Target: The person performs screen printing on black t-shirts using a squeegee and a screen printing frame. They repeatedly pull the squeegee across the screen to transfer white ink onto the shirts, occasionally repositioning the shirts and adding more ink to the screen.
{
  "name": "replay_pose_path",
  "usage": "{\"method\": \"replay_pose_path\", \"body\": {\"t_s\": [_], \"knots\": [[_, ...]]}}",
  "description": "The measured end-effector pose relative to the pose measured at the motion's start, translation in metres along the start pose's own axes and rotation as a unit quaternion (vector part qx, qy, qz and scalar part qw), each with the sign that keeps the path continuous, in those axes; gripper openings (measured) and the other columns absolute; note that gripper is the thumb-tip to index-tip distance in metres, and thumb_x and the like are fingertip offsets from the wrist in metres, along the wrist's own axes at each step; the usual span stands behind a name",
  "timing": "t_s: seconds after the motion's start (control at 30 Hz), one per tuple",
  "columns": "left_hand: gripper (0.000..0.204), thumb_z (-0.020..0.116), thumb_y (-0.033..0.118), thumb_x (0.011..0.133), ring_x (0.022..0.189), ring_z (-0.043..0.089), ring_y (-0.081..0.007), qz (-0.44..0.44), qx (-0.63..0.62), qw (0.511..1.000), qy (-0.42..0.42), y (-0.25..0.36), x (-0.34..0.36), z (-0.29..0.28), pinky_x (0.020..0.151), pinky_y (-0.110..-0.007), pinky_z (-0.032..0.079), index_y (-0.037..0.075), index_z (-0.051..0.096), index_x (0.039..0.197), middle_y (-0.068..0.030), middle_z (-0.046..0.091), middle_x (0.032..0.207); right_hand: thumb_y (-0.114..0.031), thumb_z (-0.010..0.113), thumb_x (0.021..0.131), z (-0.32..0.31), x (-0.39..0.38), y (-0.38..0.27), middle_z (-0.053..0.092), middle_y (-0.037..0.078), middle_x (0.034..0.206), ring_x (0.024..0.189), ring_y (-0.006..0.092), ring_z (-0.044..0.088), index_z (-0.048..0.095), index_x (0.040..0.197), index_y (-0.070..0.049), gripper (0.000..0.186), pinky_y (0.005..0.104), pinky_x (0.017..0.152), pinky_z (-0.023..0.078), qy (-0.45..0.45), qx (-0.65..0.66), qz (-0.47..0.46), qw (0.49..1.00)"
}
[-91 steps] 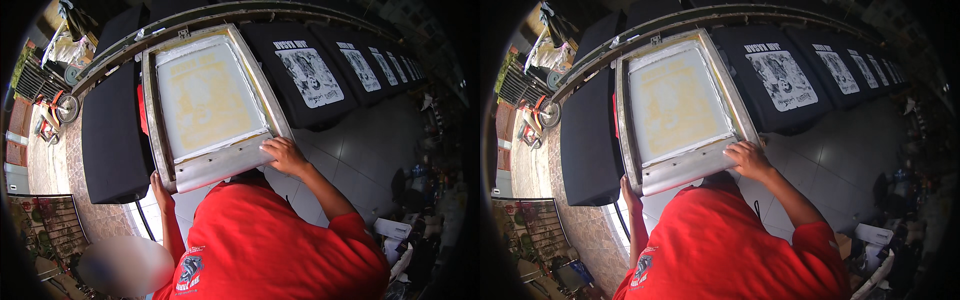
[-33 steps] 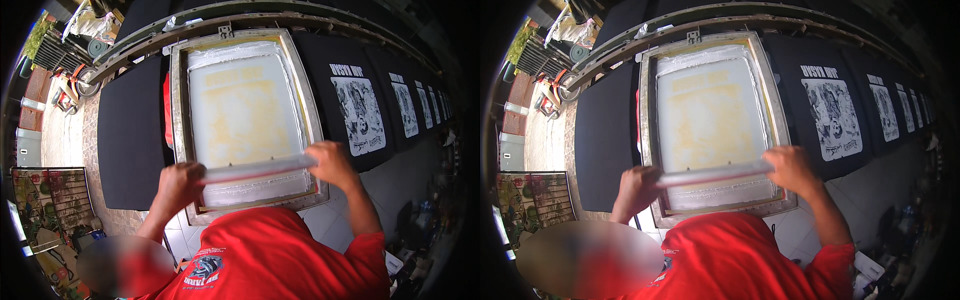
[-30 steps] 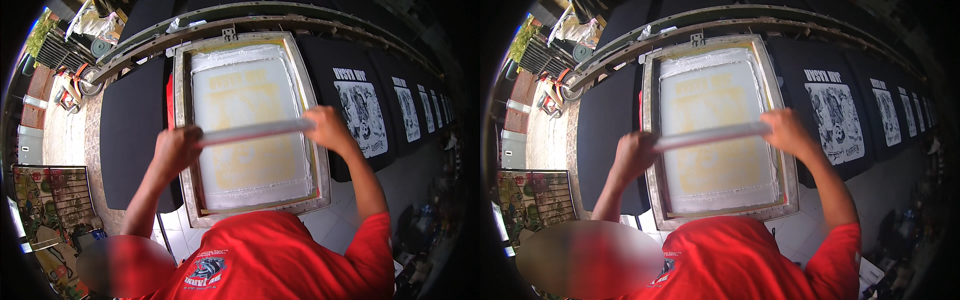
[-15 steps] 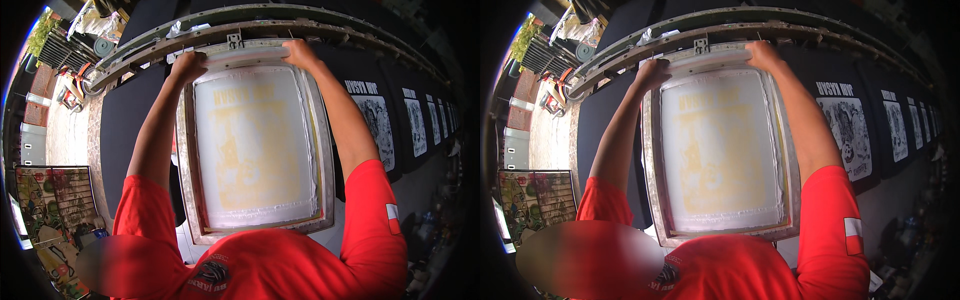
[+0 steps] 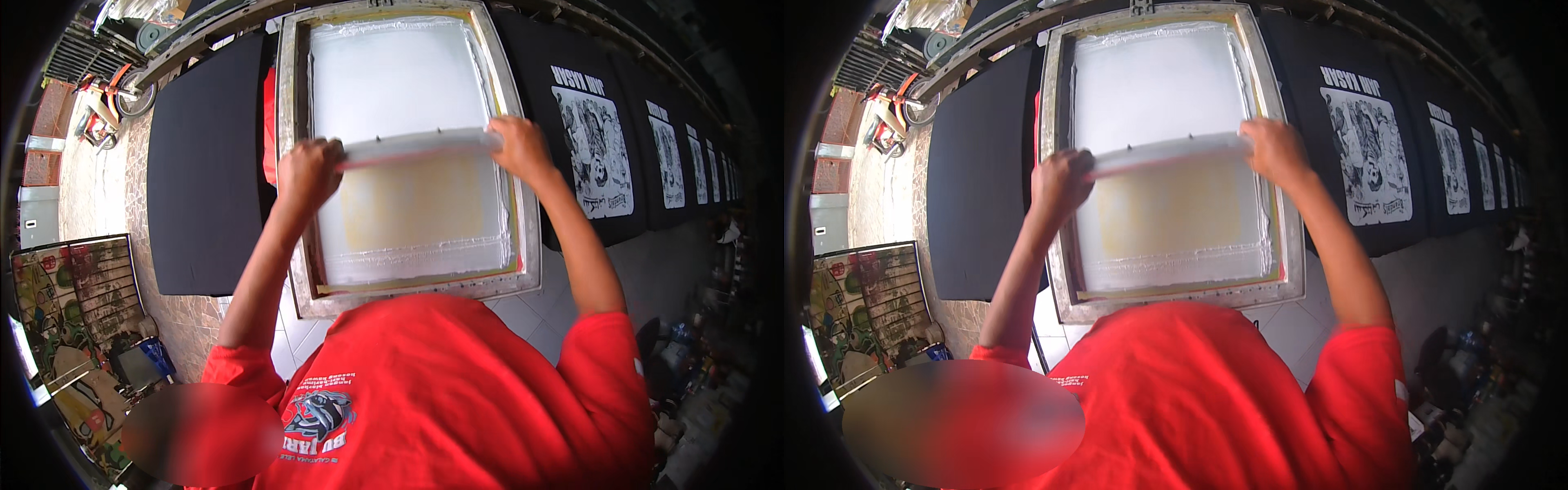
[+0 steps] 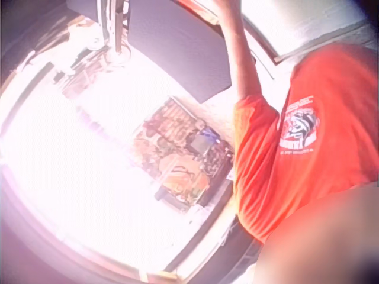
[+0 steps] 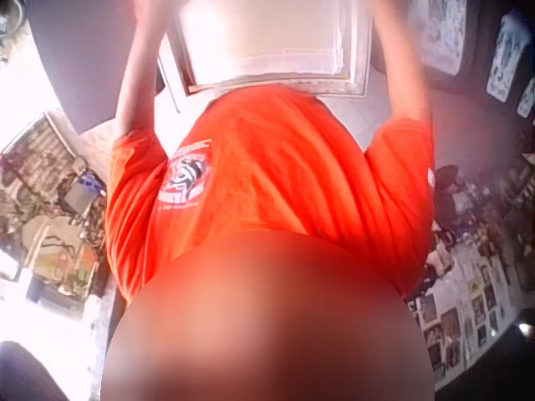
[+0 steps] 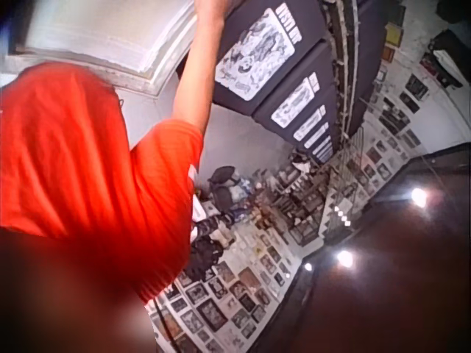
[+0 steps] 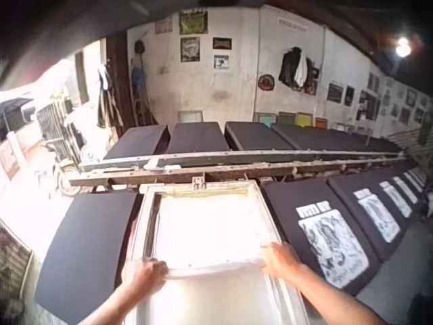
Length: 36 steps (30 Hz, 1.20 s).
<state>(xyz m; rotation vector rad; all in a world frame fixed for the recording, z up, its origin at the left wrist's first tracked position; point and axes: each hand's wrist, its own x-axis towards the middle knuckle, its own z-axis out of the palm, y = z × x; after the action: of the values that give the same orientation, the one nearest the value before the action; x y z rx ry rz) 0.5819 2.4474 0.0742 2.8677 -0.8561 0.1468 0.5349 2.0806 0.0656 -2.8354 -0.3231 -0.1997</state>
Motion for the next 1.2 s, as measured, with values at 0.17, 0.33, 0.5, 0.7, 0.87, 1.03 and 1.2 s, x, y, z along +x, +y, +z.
{"method": "replay_pose_path", "body": {"t_s": [0.17,0.33,0.5,0.7,0.87,1.03,1.2], "knots": [[0.021,0.070,0.012,0.070,0.080,0.065,-0.0241,-0.024,-0.051,0.998,0.001,0.062,-0.142,-0.012,0.064,-0.037,0.055,0.015,0.067,0.091,-0.0019,0.065,0.085,-0.004,0.075,0.064,-0.010,-0.150,-0.069,0.064,0.010,0.095,0.089,0.0324,0.064,0.063,0.095,-0.010,0.033,0.0440,0.075,0.054,-0.022,-0.014,0.024,0.999],[0.014,0.069,0.010,0.069,0.075,0.065,-0.0238,0.001,-0.090,0.996,0.010,0.076,-0.185,-0.021,0.061,-0.036,0.054,0.013,0.067,0.083,-0.0031,0.064,0.077,-0.009,0.076,0.064,-0.028,-0.197,-0.103,0.065,0.010,0.092,0.088,0.0314,0.065,0.064,0.091,-0.009,0.030,0.0430,0.073,0.054,-0.075,0.023,0.051,0.996],[0.005,0.066,0.013,0.073,0.071,0.065,-0.0287,0.014,-0.093,0.995,-0.040,0.057,-0.137,-0.031,0.057,-0.040,0.052,0.010,0.061,0.074,-0.0065,0.063,0.072,-0.012,0.072,0.068,-0.036,-0.148,-0.084,0.064,0.012,0.081,0.079,0.0335,0.065,0.063,0.084,-0.007,0.019,0.0441,0.069,0.053,-0.087,0.034,0.047,0.995],[0.009,0.067,0.011,0.072,0.076,0.064,-0.0283,0.024,-0.046,0.998,0.046,0.046,-0.107,-0.022,0.061,-0.039,0.053,0.010,0.062,0.080,-0.0070,0.064,0.077,-0.006,0.071,0.067,-0.022,-0.116,-0.065,0.065,0.012,0.092,0.087,0.0323,0.065,0.064,0.091,-0.007,0.025,0.0439,0.072,0.054,0.036,0.000,-0.012,0.999],[0.012,0.070,0.011,0.072,0.077,0.062,-0.0242,0.031,-0.084,0.994,0.058,0.063,-0.175,-0.036,0.063,-0.037,0.051,0.011,0.065,0.083,-0.0035,0.064,0.080,-0.004,0.070,0.066,-0.037,-0.183,-0.106,0.066,0.011,0.098,0.092,0.0307,0.064,0.066,0.097,-0.009,0.032,0.0424,0.076,0.054,-0.035,-0.006,0.021,0.999],[0.022,0.068,0.009,0.068,0.083,0.066,-0.0235,0.032,-0.082,0.995,0.038,0.073,-0.201,-0.013,0.070,-0.034,0.054,0.007,0.069,0.090,-0.0057,0.070,0.090,0.001,0.065,0.067,-0.006,-0.209,-0.115,0.067,0.007,0.097,0.090,0.0262,0.064,0.068,0.103,-0.005,0.036,0.0369,0.082,0.054,0.034,0.040,0.017,0.998],[0.028,0.065,0.008,0.068,0.083,0.065,-0.0204,0.055,-0.048,0.996,0.059,0.058,-0.166,-0.002,0.069,-0.032,0.053,0.007,0.070,0.096,-0.0039,0.068,0.093,0.001,0.064,0.069,0.000,-0.168,-0.094,0.066,0.008,0.097,0.090,0.0258,0.064,0.068,0.104,-0.002,0.035,0.0354,0.080,0.054,0.036,0.036,-0.027,0.998]]}}
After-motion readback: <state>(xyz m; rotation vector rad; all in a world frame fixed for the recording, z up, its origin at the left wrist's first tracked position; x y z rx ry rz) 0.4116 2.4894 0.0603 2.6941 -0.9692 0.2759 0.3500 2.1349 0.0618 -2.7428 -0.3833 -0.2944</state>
